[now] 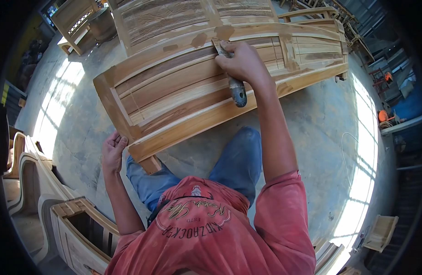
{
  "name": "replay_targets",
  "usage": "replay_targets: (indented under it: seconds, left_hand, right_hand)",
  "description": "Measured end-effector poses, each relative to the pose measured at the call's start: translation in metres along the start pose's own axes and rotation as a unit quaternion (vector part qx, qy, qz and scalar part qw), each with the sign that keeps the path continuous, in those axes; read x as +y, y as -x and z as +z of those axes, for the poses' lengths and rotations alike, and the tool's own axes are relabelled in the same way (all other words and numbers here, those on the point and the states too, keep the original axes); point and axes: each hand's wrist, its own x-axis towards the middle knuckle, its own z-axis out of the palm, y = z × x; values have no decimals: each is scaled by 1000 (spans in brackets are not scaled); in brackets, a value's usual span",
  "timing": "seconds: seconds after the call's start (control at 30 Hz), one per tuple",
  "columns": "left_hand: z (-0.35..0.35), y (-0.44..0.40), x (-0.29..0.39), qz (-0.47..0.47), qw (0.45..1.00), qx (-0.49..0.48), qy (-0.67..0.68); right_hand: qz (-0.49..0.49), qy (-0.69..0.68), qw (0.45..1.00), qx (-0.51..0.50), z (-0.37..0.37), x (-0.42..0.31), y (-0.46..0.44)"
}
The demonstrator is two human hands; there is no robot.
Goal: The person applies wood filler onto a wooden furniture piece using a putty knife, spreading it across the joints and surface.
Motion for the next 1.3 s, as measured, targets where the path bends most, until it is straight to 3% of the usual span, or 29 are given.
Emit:
replay_targets:
  seconds: [0.07,0.2,0.4,0.57,0.7,0.9,1.07,1.3]
  left_hand:
    - [-1,0,1,7,1000,1,-3]
    - [1,2,2,2,1000,2,-13]
    - [3,2,0,0,1000,10,-12]
    - [2,1,1,4,1000,27,2]
    - [3,2,1,-2,1000,19,6]
    - [-5,1,-6,-15,1000,17,21]
    - [0,-2,-5,21,999,-3,32]
    - [-2,1,-5,9,999,13,40]
  right_hand:
    - [-6,17,1000,-11,2,-5,5]
    - [-197,80,975,70,17,1,6]
    - [-189,110,974,60,18,5,-8]
    - [-117,158,980,12,8,1,3]
    - [6,-21,1000,17,3,-12,4]
    - [-41,-40,997,51,36,-29,1]
    - [-14,-10,998,-53,35,-50,34]
    - [-76,-10,997,16,67,-88,34]
